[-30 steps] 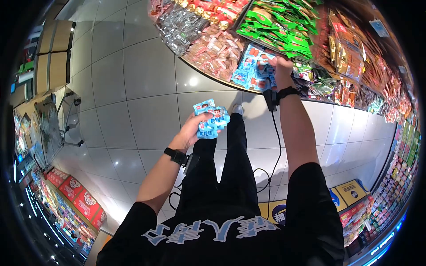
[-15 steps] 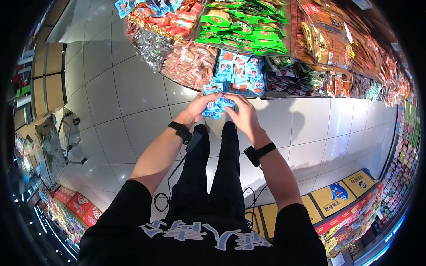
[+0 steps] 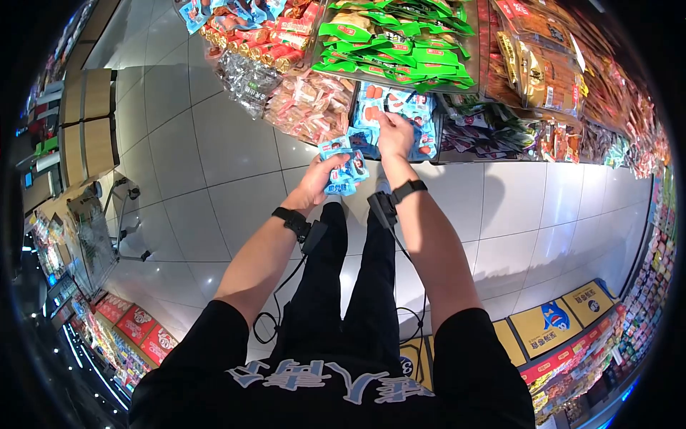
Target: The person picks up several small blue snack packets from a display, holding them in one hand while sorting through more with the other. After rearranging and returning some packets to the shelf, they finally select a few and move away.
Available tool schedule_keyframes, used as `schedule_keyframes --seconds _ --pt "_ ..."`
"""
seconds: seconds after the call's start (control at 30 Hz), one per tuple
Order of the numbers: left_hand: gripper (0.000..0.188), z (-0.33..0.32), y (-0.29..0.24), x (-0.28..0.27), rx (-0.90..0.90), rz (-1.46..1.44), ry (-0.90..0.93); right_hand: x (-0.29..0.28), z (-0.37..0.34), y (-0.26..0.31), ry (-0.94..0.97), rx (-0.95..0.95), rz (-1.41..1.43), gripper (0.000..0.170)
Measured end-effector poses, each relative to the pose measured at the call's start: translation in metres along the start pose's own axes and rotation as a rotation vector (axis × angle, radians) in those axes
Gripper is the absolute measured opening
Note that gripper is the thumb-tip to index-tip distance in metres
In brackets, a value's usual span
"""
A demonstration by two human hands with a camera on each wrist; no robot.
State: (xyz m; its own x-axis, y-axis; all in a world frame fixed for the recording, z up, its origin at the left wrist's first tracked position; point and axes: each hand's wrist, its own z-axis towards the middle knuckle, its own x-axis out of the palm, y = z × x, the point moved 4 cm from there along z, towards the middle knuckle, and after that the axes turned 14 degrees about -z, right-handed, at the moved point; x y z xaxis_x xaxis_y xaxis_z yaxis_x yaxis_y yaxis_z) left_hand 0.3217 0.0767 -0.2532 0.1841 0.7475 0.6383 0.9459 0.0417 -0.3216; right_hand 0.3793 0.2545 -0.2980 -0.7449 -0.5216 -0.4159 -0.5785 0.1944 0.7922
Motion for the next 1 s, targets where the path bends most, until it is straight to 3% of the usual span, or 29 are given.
schedule_keyframes --seconds 0.1,0.2,0.3,0.4,0.47,0.6,0.77,0.93,1.0 --pt "0.033 -0.004 -0.005 0.002 0.014 -0.002 -0.011 0.018 0.004 -0.007 0.117 0.175 0.167 0.019" --pt "0.031 -0.002 -0.009 0.005 0.009 0.034 -0.007 0.008 -0.01 0.005 0.135 0.161 0.196 0.022" --pt "0.032 0.007 -0.006 0.002 -0.086 0.111 0.045 -0.012 -0.024 -0.004 0.024 -0.163 -0.017 0.023" --pt "0.033 0.013 0.003 0.012 -0.156 0.208 0.153 -0.018 -0.053 0.002 0.274 -0.313 -0.066 0.03" --pt "0.034 0.021 0.012 0.014 -0.112 0.327 0.228 -0.025 -0.062 -0.004 0.513 -0.184 -0.214 0.031" --pt "0.038 0.018 0.026 0.023 -0.143 0.301 0.2 -0.045 -0.07 -0.002 0.566 0.008 -0.054 0.024" --pt "0.045 0.013 0.038 0.031 -0.27 0.212 0.178 -0.062 -0.071 -0.013 0.42 0.097 0.104 0.018" --pt "0.046 0.008 0.038 0.035 -0.258 0.138 0.194 -0.085 -0.044 -0.014 0.042 0.174 0.382 0.014" --pt "0.046 0.006 0.039 0.028 -0.267 0.148 0.172 -0.086 -0.01 -0.032 0.067 0.248 0.421 0.018"
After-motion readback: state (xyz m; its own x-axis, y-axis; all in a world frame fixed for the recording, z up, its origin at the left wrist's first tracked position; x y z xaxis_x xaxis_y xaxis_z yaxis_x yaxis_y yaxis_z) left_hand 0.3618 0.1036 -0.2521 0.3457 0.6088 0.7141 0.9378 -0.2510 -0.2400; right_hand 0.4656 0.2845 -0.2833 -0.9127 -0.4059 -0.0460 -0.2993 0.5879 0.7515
